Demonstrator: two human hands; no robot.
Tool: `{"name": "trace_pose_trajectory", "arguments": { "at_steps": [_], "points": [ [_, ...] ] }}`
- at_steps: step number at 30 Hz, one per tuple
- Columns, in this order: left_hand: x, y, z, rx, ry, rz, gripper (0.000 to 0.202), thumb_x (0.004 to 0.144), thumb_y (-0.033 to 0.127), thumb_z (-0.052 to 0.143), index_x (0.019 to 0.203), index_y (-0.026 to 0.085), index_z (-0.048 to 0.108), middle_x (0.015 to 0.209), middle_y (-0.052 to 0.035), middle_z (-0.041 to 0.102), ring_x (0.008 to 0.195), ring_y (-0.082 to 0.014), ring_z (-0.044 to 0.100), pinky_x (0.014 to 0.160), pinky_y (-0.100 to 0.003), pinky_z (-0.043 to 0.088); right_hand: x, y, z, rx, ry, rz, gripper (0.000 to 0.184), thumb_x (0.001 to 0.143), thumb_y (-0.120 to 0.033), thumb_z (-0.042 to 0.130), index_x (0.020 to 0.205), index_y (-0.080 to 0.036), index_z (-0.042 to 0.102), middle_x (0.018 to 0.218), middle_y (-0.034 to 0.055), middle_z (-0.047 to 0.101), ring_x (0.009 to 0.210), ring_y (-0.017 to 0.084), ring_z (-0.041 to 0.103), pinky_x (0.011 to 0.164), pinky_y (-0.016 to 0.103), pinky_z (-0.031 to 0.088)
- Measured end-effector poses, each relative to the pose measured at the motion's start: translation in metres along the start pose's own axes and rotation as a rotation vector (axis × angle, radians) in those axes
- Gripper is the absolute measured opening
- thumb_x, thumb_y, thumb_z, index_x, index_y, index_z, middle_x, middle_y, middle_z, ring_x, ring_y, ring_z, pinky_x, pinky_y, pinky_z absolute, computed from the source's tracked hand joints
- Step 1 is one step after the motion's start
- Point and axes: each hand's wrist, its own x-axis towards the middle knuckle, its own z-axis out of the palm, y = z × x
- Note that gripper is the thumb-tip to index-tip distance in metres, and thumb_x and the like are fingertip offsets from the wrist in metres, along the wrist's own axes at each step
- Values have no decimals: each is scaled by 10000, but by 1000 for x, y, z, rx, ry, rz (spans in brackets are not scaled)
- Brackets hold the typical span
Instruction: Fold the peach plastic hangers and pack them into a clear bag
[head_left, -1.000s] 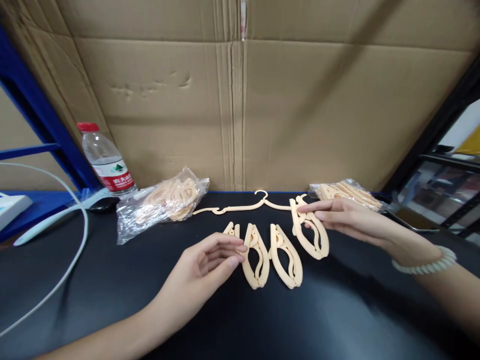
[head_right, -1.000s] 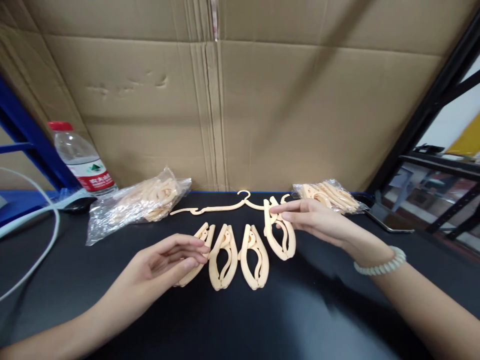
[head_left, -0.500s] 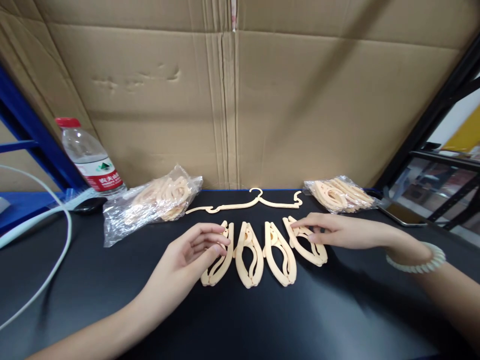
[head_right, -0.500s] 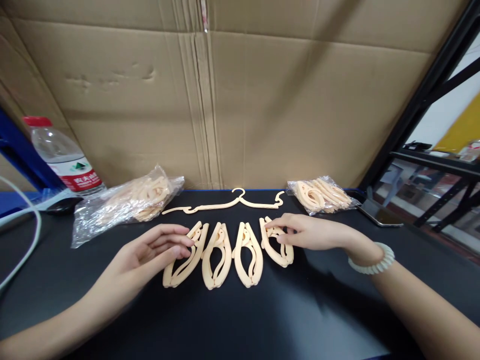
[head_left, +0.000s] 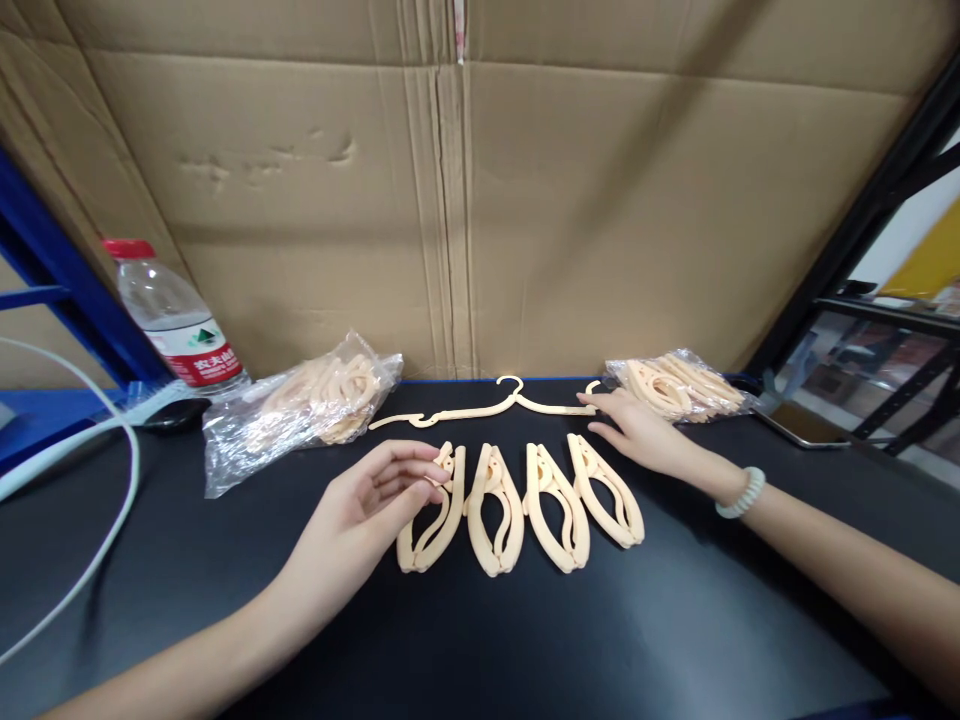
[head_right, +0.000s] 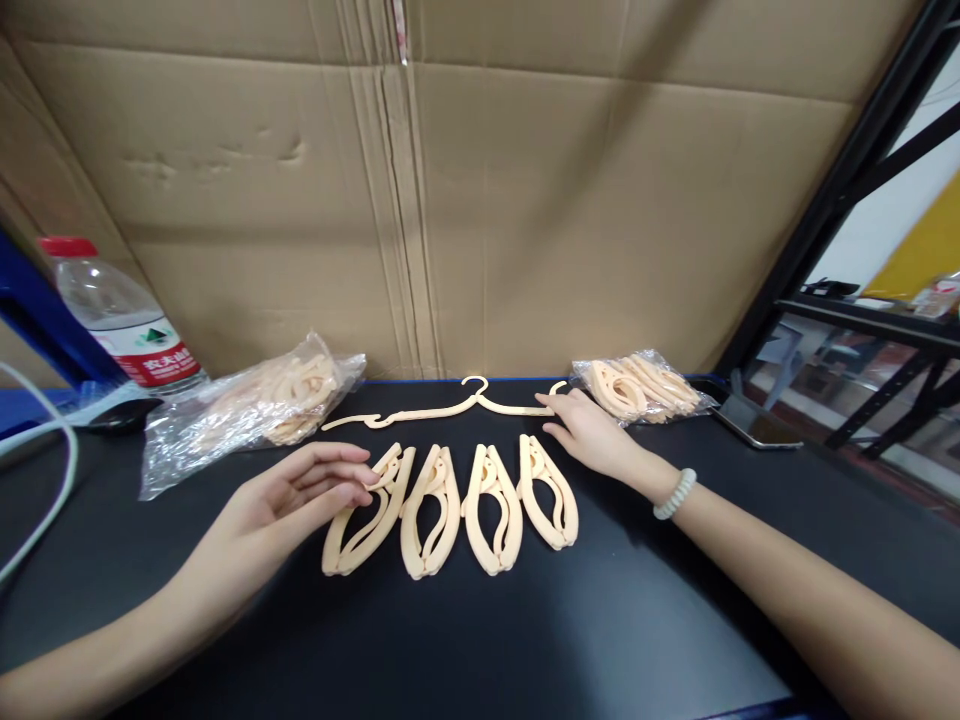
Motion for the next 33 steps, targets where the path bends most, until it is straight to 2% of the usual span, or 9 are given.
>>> {"name": "trace_pose_trajectory", "arguments": {
  "at_steps": [2,5,9,13,15,18,23,28,33],
  "points": [
    [0,0,1,-6,3,-13,230,812,305,691,978,171,607,875,-35,697,785,-155,661,765,-257,550,3,4,13,-18,1,-41,388,924,-252,450,1286,-145,538,1208,150,607,1108,322,526,935,519,449],
    [-1,0,2,2,-3,-30,243,810,298,692,995,168,603,888,-42,698,791,-158,659,773,-263,547,6,7,20,-35,20,-91,347,933,-250,445,1230,-135,581,1136,162,615,1075,330,533,919,541,452],
    [-3,1,4,13,-14,-22,218,825,289,674,995,171,605,891,-43,692,799,-154,655,784,-258,540,5,4,16,-11,38,-144,261,946,-238,431,1049,-140,650,944,127,616,908,282,572,836,480,498],
    [-5,1,2,1,-28,-1,219,831,303,671,996,175,607,901,-46,692,805,-161,662,794,-267,539,3,-2,8,38,73,-172,208,961,-228,430,946,-161,626,886,88,606,814,223,589,745,386,521],
    [-4,2,0,-4,12,2,226,830,309,674,1000,177,607,920,-51,697,871,-177,664,839,-278,528,2,-5,2,49,119,-171,188,964,-233,435,945,-175,613,871,79,601,794,216,587,709,370,516],
    [-3,2,-4,-25,139,-24,259,813,313,689,1021,183,607,1002,-60,696,1030,-206,632,930,-297,492,2,-12,-12,45,225,-177,161,960,-240,457,946,-193,610,847,65,600,784,217,584,689,362,497],
    [-1,3,-6,-139,247,-106,442,784,338,714,1170,189,558,1225,-94,627,1189,-255,561,1010,-357,454,0,-27,-33,-23,433,-168,117,947,-236,496,966,-206,607,871,62,603,801,226,594,709,368,476],
    [-2,8,-4,-203,225,-41,709,807,365,697,1415,290,341,1439,-84,452,1166,-264,588,980,-385,487,-2,-38,-37,-49,520,-273,106,927,-164,534,1001,-200,600,909,68,604,830,221,592,736,357,474],
    [-4,10,-1,-180,138,-7,780,798,362,699,1445,307,267,1448,-109,421,1080,-267,637,932,-402,517,-5,-48,-30,-60,481,-425,189,915,-106,539,1060,-216,588,915,59,604,852,218,594,799,395,488]
  ]
}}
